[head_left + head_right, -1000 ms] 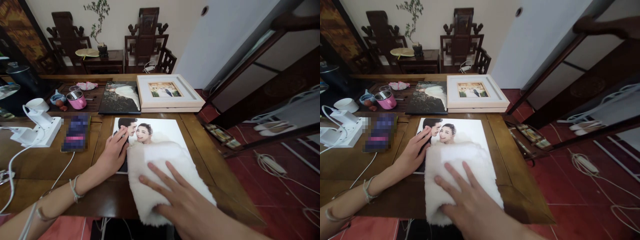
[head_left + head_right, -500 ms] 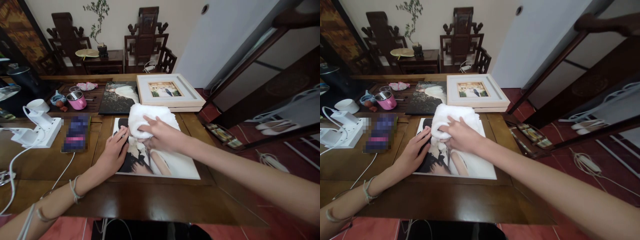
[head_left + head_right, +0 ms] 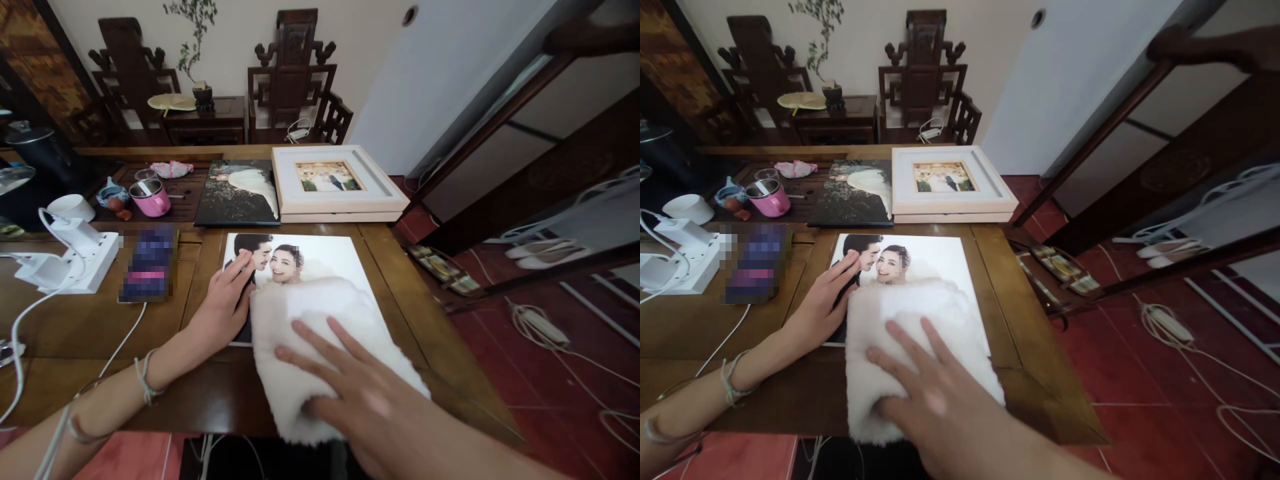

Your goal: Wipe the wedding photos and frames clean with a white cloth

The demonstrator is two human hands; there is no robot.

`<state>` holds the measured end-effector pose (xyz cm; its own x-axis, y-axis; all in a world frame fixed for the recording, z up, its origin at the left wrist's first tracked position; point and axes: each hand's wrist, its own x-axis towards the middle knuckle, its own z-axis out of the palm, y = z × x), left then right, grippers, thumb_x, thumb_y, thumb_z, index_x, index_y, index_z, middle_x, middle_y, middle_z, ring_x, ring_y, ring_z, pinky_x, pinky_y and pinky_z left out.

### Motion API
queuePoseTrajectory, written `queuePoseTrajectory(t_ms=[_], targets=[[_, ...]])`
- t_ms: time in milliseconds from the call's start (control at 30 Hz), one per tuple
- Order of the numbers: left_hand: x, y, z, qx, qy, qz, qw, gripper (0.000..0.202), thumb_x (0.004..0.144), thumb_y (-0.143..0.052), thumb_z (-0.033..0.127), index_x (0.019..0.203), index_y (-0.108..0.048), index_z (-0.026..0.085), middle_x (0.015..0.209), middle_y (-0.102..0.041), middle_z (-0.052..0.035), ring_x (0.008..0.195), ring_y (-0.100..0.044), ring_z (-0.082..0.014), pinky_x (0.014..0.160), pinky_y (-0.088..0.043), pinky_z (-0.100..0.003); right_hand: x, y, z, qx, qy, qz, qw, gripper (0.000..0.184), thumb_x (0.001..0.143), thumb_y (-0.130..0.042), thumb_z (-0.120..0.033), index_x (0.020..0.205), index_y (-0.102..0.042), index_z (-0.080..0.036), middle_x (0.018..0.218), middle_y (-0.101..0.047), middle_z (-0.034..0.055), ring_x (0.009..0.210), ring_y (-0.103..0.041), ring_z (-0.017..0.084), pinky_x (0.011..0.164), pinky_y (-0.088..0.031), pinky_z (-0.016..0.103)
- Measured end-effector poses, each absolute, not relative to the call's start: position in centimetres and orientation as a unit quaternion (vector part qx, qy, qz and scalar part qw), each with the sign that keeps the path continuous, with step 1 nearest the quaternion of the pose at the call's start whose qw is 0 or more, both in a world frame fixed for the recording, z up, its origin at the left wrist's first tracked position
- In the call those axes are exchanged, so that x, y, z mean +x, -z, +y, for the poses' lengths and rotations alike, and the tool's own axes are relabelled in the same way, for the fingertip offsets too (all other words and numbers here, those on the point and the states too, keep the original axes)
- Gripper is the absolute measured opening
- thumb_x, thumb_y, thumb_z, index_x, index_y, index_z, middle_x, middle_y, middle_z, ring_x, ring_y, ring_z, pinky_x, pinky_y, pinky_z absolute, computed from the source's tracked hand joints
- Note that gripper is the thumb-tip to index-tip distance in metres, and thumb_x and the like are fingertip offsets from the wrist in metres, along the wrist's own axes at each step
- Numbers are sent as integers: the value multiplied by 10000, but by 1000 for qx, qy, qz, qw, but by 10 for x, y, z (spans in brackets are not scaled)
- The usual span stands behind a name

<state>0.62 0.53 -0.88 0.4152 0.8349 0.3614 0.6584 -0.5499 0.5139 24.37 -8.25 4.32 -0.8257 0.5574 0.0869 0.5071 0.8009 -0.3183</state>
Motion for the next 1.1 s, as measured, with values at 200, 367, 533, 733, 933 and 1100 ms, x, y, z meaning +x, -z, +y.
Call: queuePoseTrajectory(t_ms=[200,367,533,733,933,1100], targets=[[10,-3,3,774,-340,489,216,446,974,-369,270,1394,-434,137,1451,-475,-143,1350,-439,-237,1138,-324,-442,234,-43,-16,-387,-75,-919,17,599,664,-437,58,1220,-589,-103,1539,-303,171,1420,-142,425,1065,-226,712],[11,-11,2,688,-452,486,292,420,996,-366,334,1360,-472,151,1393,-543,-110,1296,-499,-215,1129,-347,-391,207,-47,-3,-358,-111,-927,-11,523,792,-505,-46,1301,-555,-155,1574,-224,148,1416,-70,469,1049,-146,759],[10,-12,2,672,-477,487,289,415,1005,-356,355,1343,-502,165,1404,-536,-85,1311,-483,-210,1140,-334,-381,210,-47,-44,-197,-160,-966,43,279,827,-559,-110,1063,-686,-186,1544,-326,105,1421,-74,444,1073,-94,746],[12,-12,2,715,-418,503,247,415,979,-409,341,1289,-570,115,1316,-613,-119,1249,-555,-224,1095,-409,-362,256,-55,-70,-210,-197,-957,44,339,715,-490,4,894,-689,-204,1465,-462,53,1419,-219,349,1119,-176,658],[11,0,3,797,-344,461,183,428,928,-467,244,1336,-522,126,1442,-475,-150,1351,-432,-270,1120,-360,-486,276,-41,-25,-344,-180,-913,125,597,564,-364,49,1050,-624,-181,1422,-508,114,1423,-242,270,1139,-225,584],[11,4,4,813,-329,448,172,434,932,-461,219,1357,-504,142,1451,-465,-147,1376,-390,-280,1123,-342,-521,237,-47,35,-395,-289,-846,212,545,670,-390,-18,1140,-604,-189,1052,-707,49,1078,-632,252,1002,-433,503]])
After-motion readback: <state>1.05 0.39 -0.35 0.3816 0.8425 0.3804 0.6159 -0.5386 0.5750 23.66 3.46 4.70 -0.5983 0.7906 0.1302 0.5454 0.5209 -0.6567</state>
